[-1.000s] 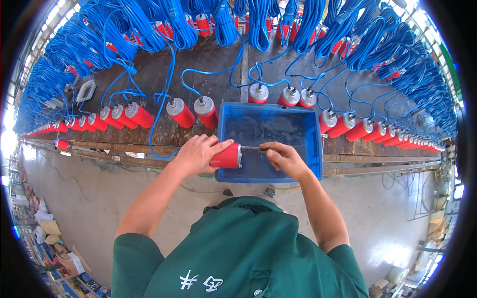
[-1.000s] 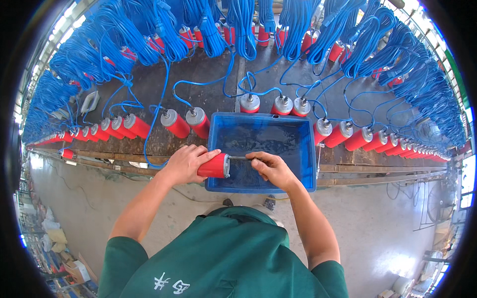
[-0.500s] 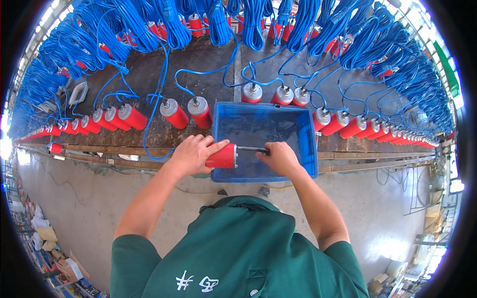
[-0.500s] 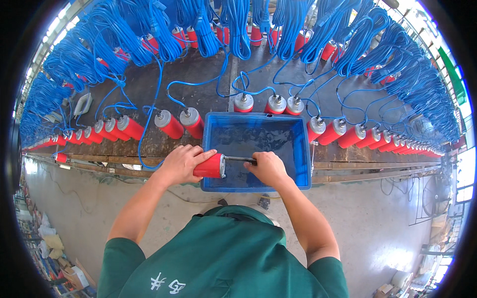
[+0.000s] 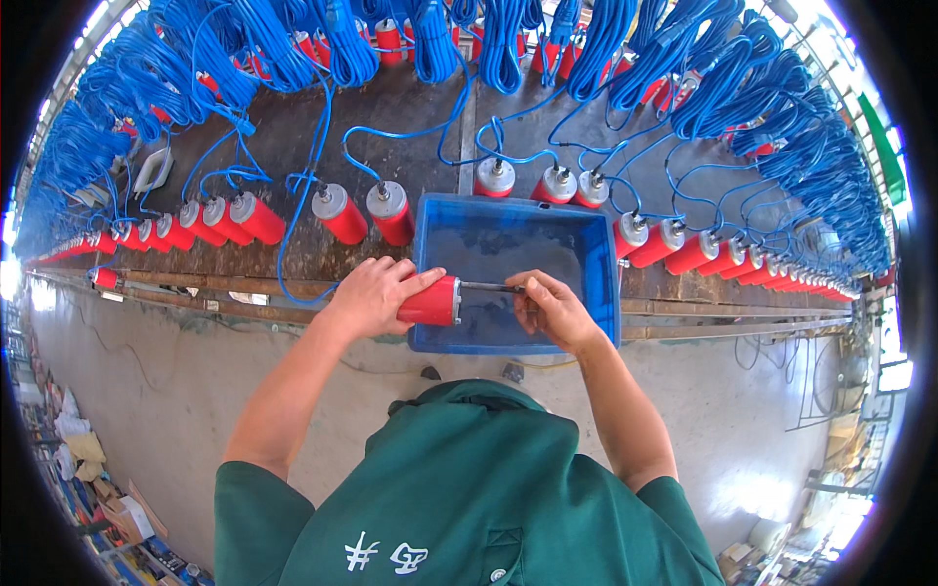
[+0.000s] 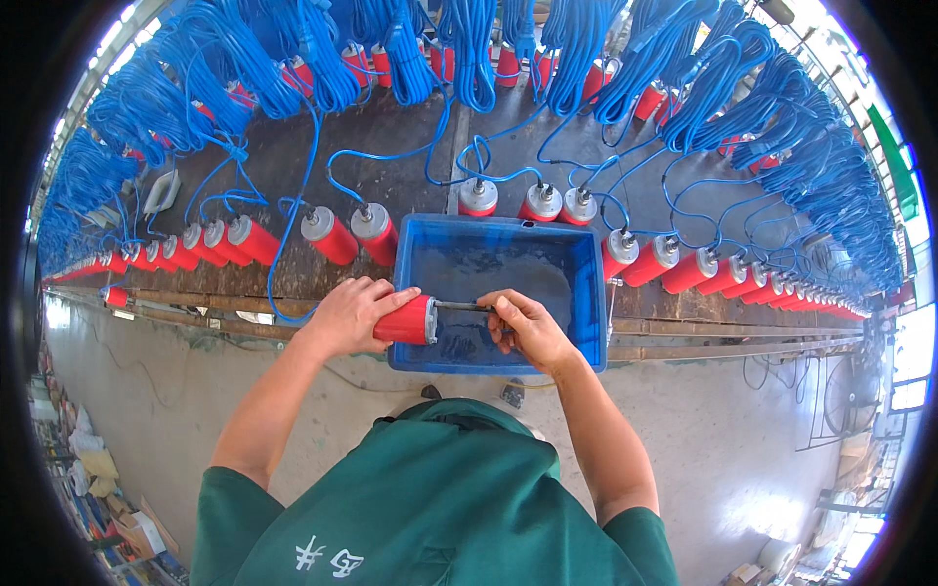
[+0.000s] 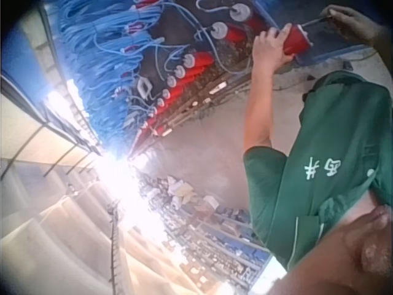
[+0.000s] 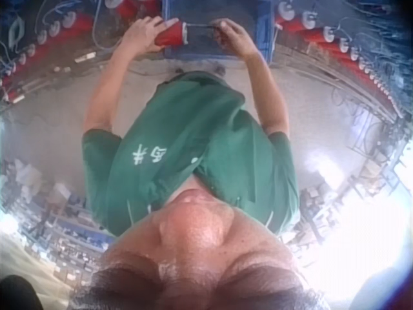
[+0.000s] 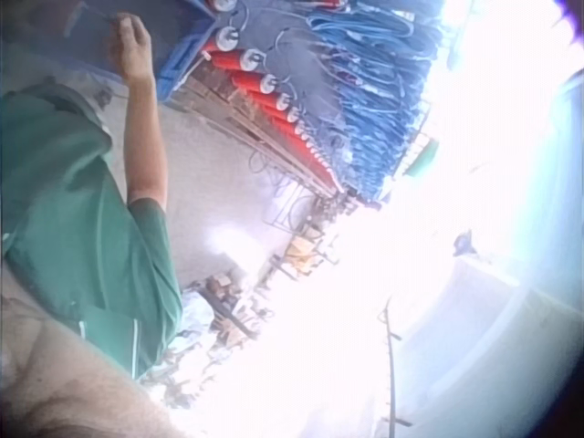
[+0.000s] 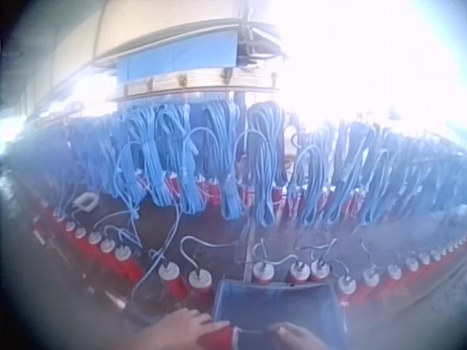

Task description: The person picks up a red cylindrical component, inserts a metal nozzle into the top, and submerges it in a blue bin of water to check for air bubbles before returning it to the workbench.

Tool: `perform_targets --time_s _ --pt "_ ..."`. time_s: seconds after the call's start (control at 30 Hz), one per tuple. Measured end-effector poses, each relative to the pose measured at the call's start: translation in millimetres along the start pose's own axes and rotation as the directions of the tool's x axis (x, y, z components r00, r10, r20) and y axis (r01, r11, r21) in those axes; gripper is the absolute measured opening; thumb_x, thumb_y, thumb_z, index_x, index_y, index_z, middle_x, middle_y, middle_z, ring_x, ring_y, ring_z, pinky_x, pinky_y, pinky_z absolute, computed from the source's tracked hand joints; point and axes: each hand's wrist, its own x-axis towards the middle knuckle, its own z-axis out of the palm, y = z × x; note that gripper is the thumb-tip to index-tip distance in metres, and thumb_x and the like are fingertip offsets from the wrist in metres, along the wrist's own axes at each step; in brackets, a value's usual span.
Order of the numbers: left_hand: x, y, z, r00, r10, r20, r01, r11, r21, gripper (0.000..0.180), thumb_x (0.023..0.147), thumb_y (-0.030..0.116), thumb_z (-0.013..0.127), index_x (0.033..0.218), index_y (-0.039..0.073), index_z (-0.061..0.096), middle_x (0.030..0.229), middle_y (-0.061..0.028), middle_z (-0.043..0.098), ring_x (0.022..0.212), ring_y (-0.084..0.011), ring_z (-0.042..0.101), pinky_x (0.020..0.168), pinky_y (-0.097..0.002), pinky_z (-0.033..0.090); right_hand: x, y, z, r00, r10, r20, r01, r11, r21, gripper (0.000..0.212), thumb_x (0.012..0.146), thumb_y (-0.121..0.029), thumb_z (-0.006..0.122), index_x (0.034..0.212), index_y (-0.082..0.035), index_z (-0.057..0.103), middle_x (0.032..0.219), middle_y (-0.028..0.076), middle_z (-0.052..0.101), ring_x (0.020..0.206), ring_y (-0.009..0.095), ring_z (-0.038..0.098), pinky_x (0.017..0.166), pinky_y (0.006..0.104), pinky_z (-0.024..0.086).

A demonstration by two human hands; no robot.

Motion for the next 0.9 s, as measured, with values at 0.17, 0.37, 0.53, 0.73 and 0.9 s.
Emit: perform_targets --time_s 0.17,0.37,0.53,0.73,0.9 --pt "0 0 1 1.0 -0.006 -0.002 0.006 1.0 0.004 0.105 0.067 0.032 0.097 0.161 0.028 0.05 0.127 -0.0076 0.067 0.113 -0.0325 0.067 0.101 -0.0469 0.055 1 -17 4 0.997 -0.031 0.072 0.06 0.898 -0.436 0.034 0.108 -0.019 0.067 0.141 -0.009 0.064 0.085 0.004 0.06 0.075 0.013 0.062 0.067 0.0295 0.052" --pt "2 2 -1 1.0 -0.008 0.01 0.007 1.0 0.019 0.106 0.067 0.033 0.097 0.162 0.028 0.049 0.127 -0.0074 0.067 0.113 -0.0323 0.067 0.1 -0.0468 0.056 16 -13 10 0.907 -0.33 0.259 0.263 -0.035 -0.964 0.029 0.093 -0.012 0.075 0.121 -0.01 0.07 0.095 0.012 0.068 0.091 0.031 0.071 0.082 0.0424 0.06" --pt "1 2 1 1.0 -0.024 0.001 0.024 1.0 0.001 0.107 0.066 0.032 0.097 0.162 0.029 0.05 0.126 -0.0069 0.067 0.112 -0.0319 0.067 0.099 -0.0465 0.056 18 -34 28 0.898 -0.351 0.265 0.297 0.042 -0.954 0.021 0.097 -0.016 0.072 0.115 -0.005 0.072 0.108 0.015 0.071 0.114 0.038 0.069 0.093 0.0487 0.057" --pt "5 6 -1 1.0 -0.006 0.008 0.006 0.999 0.033 0.107 0.065 0.032 0.097 0.161 0.03 0.051 0.127 -0.0063 0.068 0.112 -0.031 0.067 0.099 -0.0457 0.056 59 -43 24 0.958 0.038 0.284 0.255 0.343 -0.904 0.032 0.103 -0.029 0.069 0.119 -0.002 0.075 0.108 0.022 0.074 0.11 0.044 0.068 0.096 0.0521 0.054" --pt "5 8 -2 1.0 -0.008 0.014 0.007 0.998 0.065 0.105 0.066 0.033 0.097 0.161 0.031 0.051 0.13 -0.0065 0.068 0.114 -0.0312 0.067 0.1 -0.0463 0.055 67 -53 28 0.952 0.181 0.246 0.192 0.272 -0.943 0.034 0.103 -0.031 0.071 0.119 -0.002 0.072 0.108 0.021 0.076 0.107 0.044 0.07 0.094 0.0488 0.054"
